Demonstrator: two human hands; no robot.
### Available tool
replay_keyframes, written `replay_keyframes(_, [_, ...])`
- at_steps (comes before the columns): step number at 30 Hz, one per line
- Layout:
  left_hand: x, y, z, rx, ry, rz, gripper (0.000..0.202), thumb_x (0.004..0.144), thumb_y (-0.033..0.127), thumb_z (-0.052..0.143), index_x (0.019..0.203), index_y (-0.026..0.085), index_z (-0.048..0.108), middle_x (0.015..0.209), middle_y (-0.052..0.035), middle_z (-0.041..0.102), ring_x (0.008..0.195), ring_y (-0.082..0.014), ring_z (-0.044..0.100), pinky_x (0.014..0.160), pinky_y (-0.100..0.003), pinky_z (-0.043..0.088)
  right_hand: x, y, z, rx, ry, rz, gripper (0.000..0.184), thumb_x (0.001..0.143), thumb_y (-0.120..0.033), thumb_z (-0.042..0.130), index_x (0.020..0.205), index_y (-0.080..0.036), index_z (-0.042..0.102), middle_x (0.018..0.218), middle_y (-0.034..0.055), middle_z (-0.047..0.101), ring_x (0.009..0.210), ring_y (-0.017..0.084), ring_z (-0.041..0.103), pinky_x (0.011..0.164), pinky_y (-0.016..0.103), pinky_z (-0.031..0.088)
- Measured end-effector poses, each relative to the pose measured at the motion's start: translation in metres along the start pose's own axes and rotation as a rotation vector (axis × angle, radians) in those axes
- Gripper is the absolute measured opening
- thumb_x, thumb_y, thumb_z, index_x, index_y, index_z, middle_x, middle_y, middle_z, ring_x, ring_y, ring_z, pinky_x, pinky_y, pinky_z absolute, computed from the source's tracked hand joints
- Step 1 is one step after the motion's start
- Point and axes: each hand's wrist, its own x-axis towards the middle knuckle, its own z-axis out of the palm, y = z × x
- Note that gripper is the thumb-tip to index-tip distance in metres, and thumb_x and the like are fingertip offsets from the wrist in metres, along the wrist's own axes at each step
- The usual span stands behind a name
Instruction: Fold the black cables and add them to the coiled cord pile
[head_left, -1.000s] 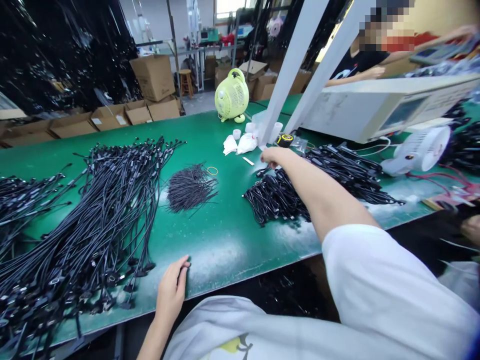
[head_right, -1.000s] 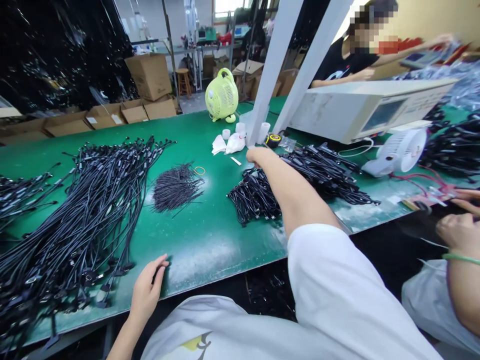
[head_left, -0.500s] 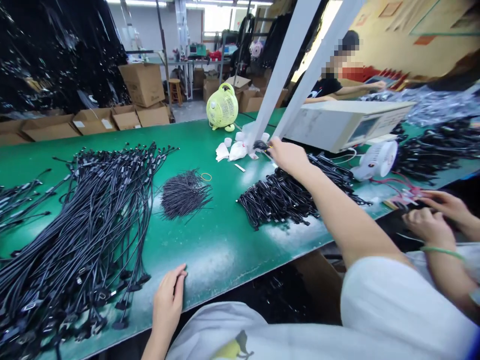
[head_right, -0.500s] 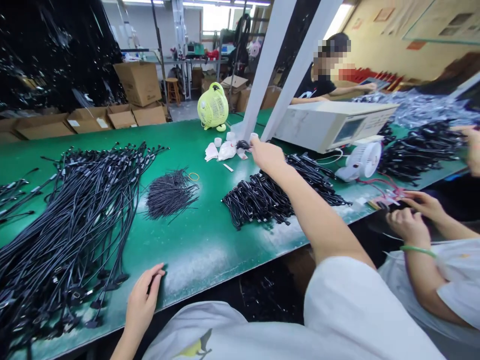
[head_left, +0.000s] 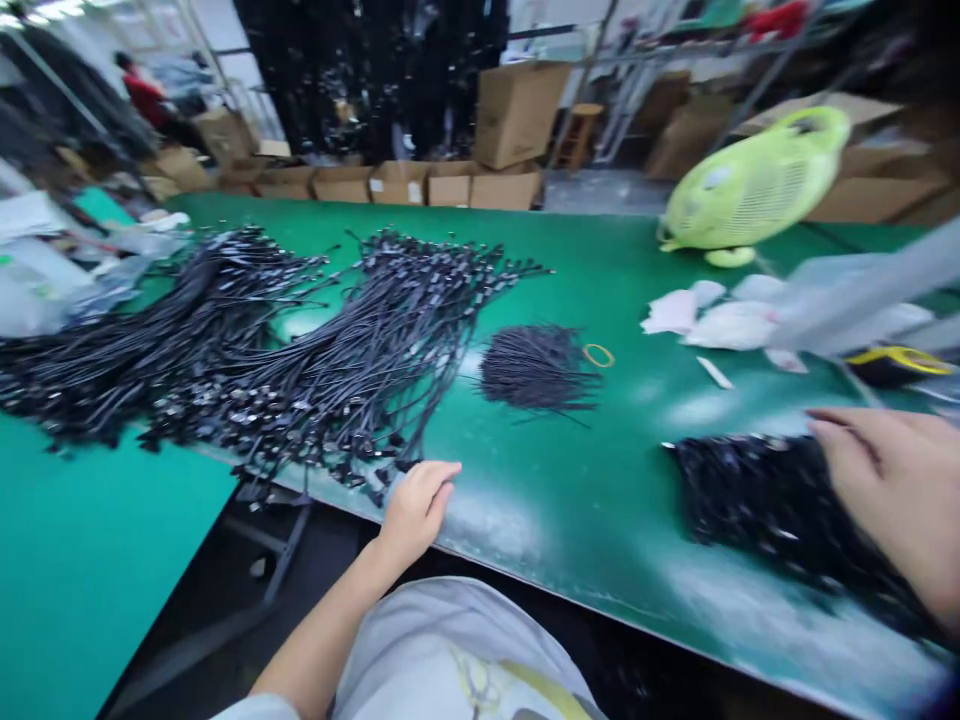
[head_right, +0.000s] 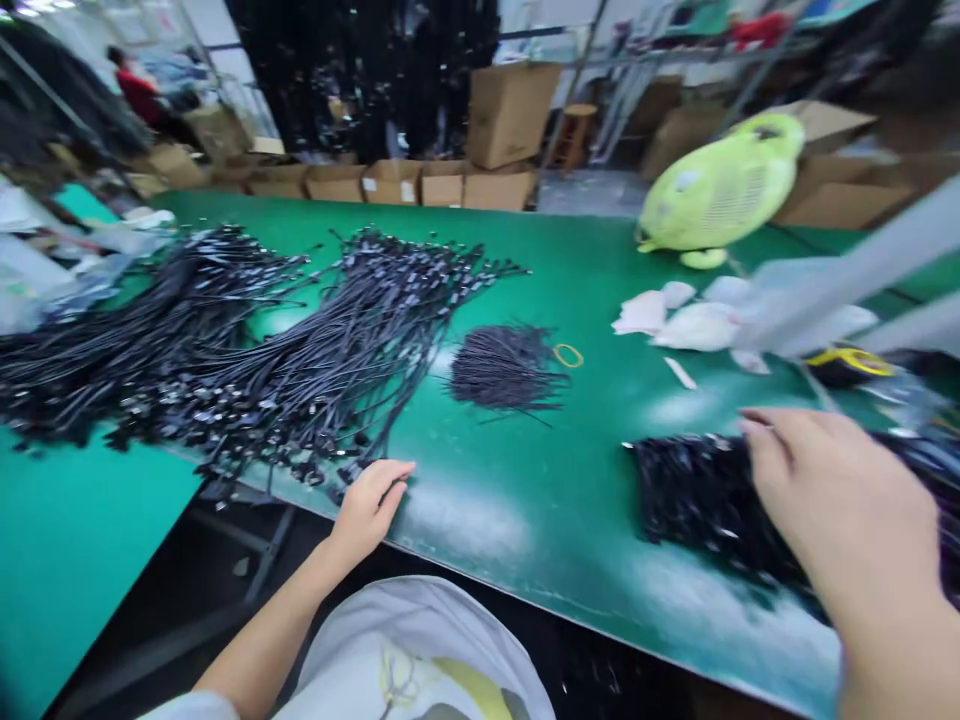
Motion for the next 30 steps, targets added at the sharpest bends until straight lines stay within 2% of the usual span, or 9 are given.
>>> replay_keyframes(5, [0.031, -0.033, -0.087, 0.474, 0.296, -0.11, 0.034, 0.096, 0.023, 0.043, 0.128, 0.019, 0.054, 0.123, -0.0121, 0.062, 0.116, -0.0237, 0.055, 0.101, -0.04, 0.044, 0.033, -0.12, 0.084, 0.159, -0.374, -0.497, 0.033, 0.094, -0.042, 0.034, 0.094, -0.027, 0.064, 0.1, 0.0088, 0.068, 0.09, 0.029, 0.066, 0.079, 0.044, 0.052])
replay_keyframes(7, [0.043, -0.054, -0.117, 0.687, 0.259, -0.241, 0.038, 0.095, 0.025, 0.045, 0.131, 0.013, 0.052, 0.127, -0.017, 0.058, 0.118, -0.0288, 0.053, 0.1, -0.044, 0.044, 0.036, -0.171, 0.112, 0.178, -0.474, -0.634, 0.03, 0.095, -0.035, 0.038, 0.094, -0.023, 0.066, 0.099, 0.0074, 0.068, 0.088, 0.024, 0.066, 0.076, 0.037, 0.052])
replay_keyframes(9, [0.049, -0.073, -0.136, 0.805, 0.107, -0.335, 0.033, 0.094, 0.023, 0.047, 0.124, 0.012, 0.057, 0.124, -0.0169, 0.059, 0.11, -0.0289, 0.058, 0.094, -0.043, 0.046, 0.038, -0.213, 0.128, 0.194, -0.527, -0.746, 0.028, 0.095, -0.03, 0.04, 0.094, -0.021, 0.067, 0.095, 0.0064, 0.068, 0.085, 0.021, 0.066, 0.072, 0.032, 0.051])
replay_keyframes(13, [0.043, -0.095, -0.143, 0.867, -0.042, -0.325, 0.022, 0.093, 0.02, 0.048, 0.108, 0.016, 0.065, 0.122, -0.0136, 0.06, 0.1, -0.0262, 0.061, 0.087, -0.039, 0.048, 0.051, -0.271, 0.139, 0.23, -0.532, -0.859, 0.029, 0.097, -0.027, 0.04, 0.096, -0.02, 0.067, 0.094, 0.0067, 0.067, 0.083, 0.018, 0.063, 0.07, 0.028, 0.047])
replay_keyframes(17, [0.035, -0.099, -0.135, 0.888, -0.015, -0.261, 0.023, 0.093, 0.016, 0.044, 0.104, 0.016, 0.064, 0.126, -0.0149, 0.059, 0.101, -0.0271, 0.059, 0.085, -0.04, 0.046, 0.078, -0.319, 0.156, 0.28, -0.47, -0.829, 0.03, 0.098, -0.026, 0.037, 0.104, -0.021, 0.066, 0.103, 0.0074, 0.065, 0.092, 0.018, 0.061, 0.074, 0.027, 0.044])
replay_keyframes(21, [0.042, -0.077, -0.142, 0.717, 0.122, -0.265, 0.022, 0.095, 0.018, 0.04, 0.1, 0.015, 0.061, 0.113, -0.0135, 0.063, 0.095, -0.0234, 0.061, 0.081, -0.033, 0.045, 0.088, -0.368, 0.183, 0.291, -0.424, -0.9, 0.026, 0.096, -0.026, 0.045, 0.114, -0.021, 0.064, 0.118, 0.0082, 0.062, 0.102, 0.019, 0.057, 0.083, 0.028, 0.041])
replay_keyframes(25, [0.034, -0.034, -0.169, 0.425, 0.173, -0.39, 0.025, 0.098, 0.032, 0.038, 0.107, 0.021, 0.059, 0.084, -0.0031, 0.065, 0.072, -0.0162, 0.06, 0.069, -0.027, 0.042, 0.111, -0.373, 0.189, 0.203, -0.397, -0.849, 0.021, 0.094, -0.022, 0.048, 0.103, -0.016, 0.065, 0.103, 0.0096, 0.067, 0.094, 0.018, 0.056, 0.085, 0.029, 0.038])
replay_keyframes(28, [0.005, -0.017, -0.196, 0.161, 0.07, -0.499, 0.022, 0.093, 0.04, 0.049, 0.094, 0.021, 0.061, 0.064, 0.0024, 0.056, 0.057, -0.0125, 0.05, 0.059, -0.024, 0.038, 0.159, -0.33, 0.166, 0.142, -0.28, -0.622, 0.028, 0.095, -0.015, 0.036, 0.105, -0.009, 0.062, 0.107, 0.0148, 0.065, 0.097, 0.02, 0.055, 0.087, 0.032, 0.038])
replay_keyframes(30, [-0.017, -0.018, -0.21, -0.196, 0.097, -0.542, 0.024, 0.089, 0.043, 0.056, 0.084, 0.019, 0.06, 0.056, 0.0045, 0.047, 0.05, -0.0103, 0.043, 0.052, -0.022, 0.035, 0.193, -0.291, 0.141, 0.11, -0.188, -0.468, 0.035, 0.097, -0.015, 0.027, 0.114, -0.005, 0.056, 0.116, 0.0186, 0.061, 0.104, 0.022, 0.053, 0.088, 0.034, 0.038])
